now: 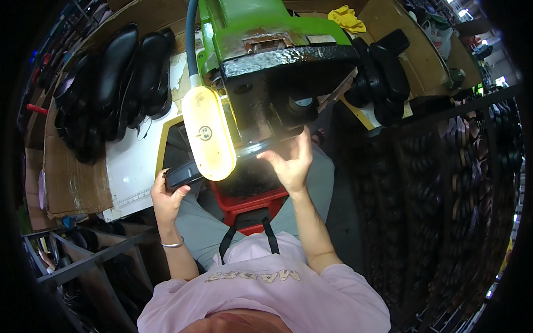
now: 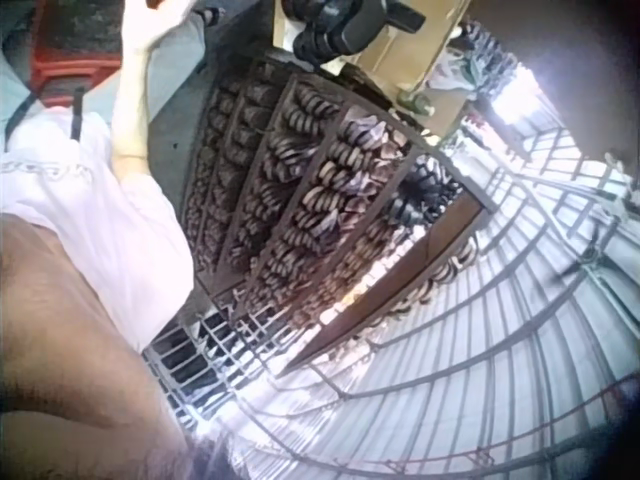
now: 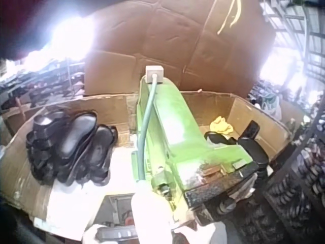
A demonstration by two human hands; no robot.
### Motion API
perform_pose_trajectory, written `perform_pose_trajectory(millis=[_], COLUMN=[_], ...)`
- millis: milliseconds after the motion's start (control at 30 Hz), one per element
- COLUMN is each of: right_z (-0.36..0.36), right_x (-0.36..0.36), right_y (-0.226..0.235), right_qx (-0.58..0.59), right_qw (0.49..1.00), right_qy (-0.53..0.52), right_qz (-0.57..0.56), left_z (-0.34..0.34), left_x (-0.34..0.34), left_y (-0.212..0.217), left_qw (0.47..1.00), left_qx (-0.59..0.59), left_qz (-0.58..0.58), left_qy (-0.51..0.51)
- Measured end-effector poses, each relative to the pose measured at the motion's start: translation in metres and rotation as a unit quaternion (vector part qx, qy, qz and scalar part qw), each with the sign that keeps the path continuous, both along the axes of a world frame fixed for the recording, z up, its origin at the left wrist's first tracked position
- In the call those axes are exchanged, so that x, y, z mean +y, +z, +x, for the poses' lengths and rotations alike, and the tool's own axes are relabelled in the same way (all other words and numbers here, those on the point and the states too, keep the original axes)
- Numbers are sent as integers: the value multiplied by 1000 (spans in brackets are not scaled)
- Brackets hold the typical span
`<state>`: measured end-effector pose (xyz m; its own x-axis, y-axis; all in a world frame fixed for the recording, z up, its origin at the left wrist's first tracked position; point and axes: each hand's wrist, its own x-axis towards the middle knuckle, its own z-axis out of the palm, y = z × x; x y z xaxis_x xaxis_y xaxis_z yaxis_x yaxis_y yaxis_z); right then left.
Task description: The person repeatedly grinds the soles of black shoes against a green bench grinder. They handle the shoes one at a time, rotating them to smooth different areas of the sole, and then place the finished shoes on a nearby shelf.
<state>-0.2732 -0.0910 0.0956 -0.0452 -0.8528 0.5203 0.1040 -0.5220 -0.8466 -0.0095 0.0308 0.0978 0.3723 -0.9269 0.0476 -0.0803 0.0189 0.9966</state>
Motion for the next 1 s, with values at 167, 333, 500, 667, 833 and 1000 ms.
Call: perform_pose_trajectory(millis=[167, 333, 500, 667, 833, 1000], right_z=[13, 4, -4, -23, -50, -70], right_x=[9, 6, 4, -5, 3, 7], right_y=[3, 9, 1, -67, -150, -140], right_qx=[117, 239, 210, -27, -292, -311], right_qw=[981, 931, 950, 994, 873, 873], right_qy=[-129, -170, -138, -12, 171, 116], right_qz=[-85, -217, -187, 107, 352, 358], left_z=[25, -40, -118, -154, -184, -188], left_x=[-22, -79, -93, -88, -82, -78], left_y=[-55, -53, -48, -80, -65, -53], left_qw=[992, 959, 974, 985, 977, 961], left_qx=[-19, -225, -36, 86, 149, 233], left_qz=[92, -48, -172, -151, -143, -137], left_qy=[-88, -165, -146, -15, 58, 66])
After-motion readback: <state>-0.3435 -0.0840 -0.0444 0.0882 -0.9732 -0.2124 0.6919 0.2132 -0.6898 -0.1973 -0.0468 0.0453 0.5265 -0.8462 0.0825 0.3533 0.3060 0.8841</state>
